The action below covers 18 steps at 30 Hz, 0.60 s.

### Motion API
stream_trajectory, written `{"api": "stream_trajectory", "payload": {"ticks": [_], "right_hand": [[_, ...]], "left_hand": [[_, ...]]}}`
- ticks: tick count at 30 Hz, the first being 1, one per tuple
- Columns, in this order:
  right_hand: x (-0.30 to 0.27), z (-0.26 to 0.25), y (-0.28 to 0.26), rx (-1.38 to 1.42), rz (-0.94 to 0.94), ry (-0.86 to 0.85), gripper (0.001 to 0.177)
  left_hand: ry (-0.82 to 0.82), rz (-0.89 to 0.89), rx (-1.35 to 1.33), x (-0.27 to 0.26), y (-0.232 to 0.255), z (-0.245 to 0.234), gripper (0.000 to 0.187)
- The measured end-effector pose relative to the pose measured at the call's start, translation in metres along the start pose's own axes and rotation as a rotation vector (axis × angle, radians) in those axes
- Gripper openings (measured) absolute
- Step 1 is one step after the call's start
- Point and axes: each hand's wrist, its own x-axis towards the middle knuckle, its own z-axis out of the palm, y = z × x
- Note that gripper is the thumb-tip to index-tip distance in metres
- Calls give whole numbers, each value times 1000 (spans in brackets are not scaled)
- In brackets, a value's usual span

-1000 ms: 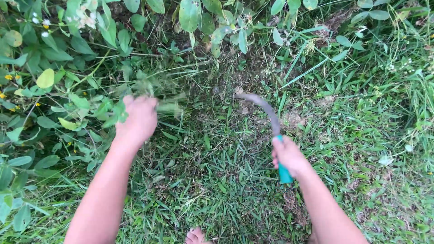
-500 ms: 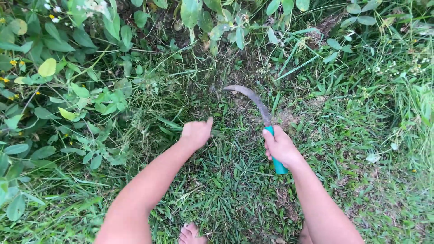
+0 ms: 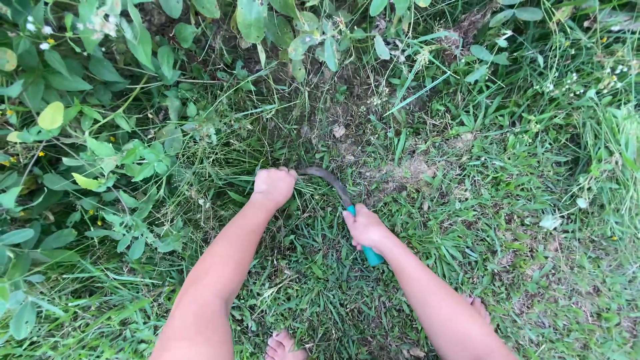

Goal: Cutting grass and weeds using a handheld sickle in a garden area.

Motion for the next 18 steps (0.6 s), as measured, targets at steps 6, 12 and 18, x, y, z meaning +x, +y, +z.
{"api": "stream_trajectory", "payload": {"ticks": [6, 12, 18], "right_hand": [[-7, -10, 25, 249, 94, -164, 30], [-14, -14, 33, 326, 96, -225, 25], [-28, -82, 41, 400, 159, -111, 22]], "left_hand": [[25, -57, -56, 10, -1, 15, 24], [105, 26, 14, 12, -2, -7, 23], [81, -371, -240, -40, -74, -81, 28]]}}
